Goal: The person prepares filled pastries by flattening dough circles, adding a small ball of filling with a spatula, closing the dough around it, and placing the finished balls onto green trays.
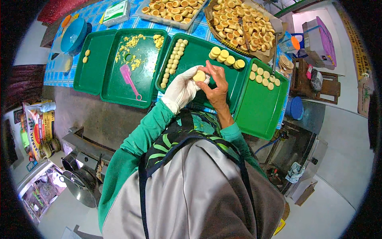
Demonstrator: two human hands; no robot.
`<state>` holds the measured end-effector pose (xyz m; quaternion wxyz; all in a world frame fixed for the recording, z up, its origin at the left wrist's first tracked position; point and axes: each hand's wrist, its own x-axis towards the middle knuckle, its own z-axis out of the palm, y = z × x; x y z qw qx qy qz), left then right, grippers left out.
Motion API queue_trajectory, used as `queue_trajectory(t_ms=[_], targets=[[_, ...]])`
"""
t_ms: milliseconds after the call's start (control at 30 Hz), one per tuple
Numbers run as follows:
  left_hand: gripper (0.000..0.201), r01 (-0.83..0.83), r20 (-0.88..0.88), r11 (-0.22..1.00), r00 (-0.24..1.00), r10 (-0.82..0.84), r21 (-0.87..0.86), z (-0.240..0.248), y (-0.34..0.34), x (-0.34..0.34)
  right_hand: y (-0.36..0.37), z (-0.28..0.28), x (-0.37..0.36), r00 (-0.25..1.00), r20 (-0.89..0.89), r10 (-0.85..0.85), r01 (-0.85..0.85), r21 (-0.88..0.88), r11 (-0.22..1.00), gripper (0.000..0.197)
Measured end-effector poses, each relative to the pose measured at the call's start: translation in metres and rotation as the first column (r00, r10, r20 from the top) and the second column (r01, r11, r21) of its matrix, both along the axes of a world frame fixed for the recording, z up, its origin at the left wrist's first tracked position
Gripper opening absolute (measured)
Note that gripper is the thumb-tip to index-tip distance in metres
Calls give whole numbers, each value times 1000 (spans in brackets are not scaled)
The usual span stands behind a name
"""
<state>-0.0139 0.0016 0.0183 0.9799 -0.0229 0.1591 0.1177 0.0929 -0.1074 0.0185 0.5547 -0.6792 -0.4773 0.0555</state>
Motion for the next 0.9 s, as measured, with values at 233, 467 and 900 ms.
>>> queue_trajectory(t_ms=[233,467,900], targets=[[28,-42,-41,990,998,48,138,-6,0,-3,2,-2,-6,997,-64,46,-47,-15,999,72],[22,-137,-114,963,980,166,232,-5,-1,-1,9,-5,-11,996,-82,45,-44,12,999,75],[48,-54,112,998,992,51,18,-8,0,-2,17,-3,-12,997,-39,-66,68,56,996,71]])
